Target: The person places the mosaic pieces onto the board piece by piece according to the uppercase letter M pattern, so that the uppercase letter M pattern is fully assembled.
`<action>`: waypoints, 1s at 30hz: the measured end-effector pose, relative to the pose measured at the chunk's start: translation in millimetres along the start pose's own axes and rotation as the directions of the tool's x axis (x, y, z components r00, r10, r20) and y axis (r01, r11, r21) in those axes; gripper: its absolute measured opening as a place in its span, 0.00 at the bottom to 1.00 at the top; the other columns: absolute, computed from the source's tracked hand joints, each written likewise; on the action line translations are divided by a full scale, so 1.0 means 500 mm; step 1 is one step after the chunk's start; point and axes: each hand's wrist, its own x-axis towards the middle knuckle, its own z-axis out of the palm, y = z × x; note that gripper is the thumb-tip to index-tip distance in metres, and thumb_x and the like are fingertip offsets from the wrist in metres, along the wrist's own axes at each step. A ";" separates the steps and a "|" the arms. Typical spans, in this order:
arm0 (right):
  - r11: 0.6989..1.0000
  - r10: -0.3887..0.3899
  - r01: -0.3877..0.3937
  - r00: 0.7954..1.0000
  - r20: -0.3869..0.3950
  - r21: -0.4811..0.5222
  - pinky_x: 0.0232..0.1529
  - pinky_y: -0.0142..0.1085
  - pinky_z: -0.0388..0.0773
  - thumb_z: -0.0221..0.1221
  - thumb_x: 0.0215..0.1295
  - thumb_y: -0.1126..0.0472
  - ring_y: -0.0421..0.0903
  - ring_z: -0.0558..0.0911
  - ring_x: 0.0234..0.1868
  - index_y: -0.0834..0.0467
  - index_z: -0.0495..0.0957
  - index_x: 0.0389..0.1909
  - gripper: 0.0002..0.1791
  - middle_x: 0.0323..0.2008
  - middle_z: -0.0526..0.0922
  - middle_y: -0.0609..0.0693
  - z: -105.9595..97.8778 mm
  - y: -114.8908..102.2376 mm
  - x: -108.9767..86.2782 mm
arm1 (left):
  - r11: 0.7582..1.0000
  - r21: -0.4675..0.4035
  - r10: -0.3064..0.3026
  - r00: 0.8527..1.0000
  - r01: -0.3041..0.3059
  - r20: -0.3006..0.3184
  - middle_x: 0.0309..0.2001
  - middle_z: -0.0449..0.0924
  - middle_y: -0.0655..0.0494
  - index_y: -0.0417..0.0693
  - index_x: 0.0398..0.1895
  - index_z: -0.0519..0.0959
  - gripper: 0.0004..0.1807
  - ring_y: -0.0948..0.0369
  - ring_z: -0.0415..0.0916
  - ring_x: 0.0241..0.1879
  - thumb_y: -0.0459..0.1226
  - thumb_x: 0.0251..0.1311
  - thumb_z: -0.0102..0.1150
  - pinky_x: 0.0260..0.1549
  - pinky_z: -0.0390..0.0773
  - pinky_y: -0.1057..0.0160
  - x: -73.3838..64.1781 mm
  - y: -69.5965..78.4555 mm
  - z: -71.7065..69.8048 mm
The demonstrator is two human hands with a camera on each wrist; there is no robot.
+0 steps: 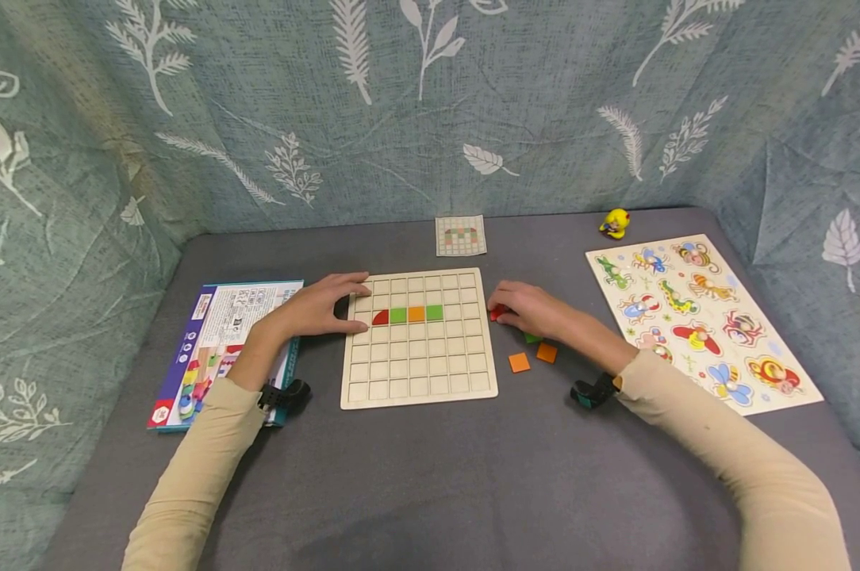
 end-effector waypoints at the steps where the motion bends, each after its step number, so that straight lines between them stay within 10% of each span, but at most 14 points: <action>1: 1.000 -0.001 0.001 1.000 -0.001 0.000 0.45 0.44 0.80 0.64 0.61 0.67 0.49 0.81 0.45 0.61 0.81 0.43 0.10 0.43 0.81 0.54 0.000 0.000 0.000 | 1.000 0.000 0.001 1.000 -0.001 -0.001 0.76 0.54 0.53 0.53 0.66 0.71 0.38 0.49 0.50 0.76 0.59 0.55 0.65 0.68 0.60 0.40 0.000 0.000 0.000; 30: 0.992 0.086 -0.082 0.996 -0.033 0.096 0.38 0.40 0.81 0.64 0.61 0.67 0.46 0.83 0.36 0.57 0.74 0.34 0.07 0.33 0.83 0.50 -0.010 0.002 0.003 | 1.000 0.010 -0.001 1.000 0.001 0.004 0.77 0.53 0.53 0.53 0.67 0.71 0.38 0.48 0.50 0.76 0.59 0.55 0.64 0.68 0.60 0.40 0.001 -0.002 0.000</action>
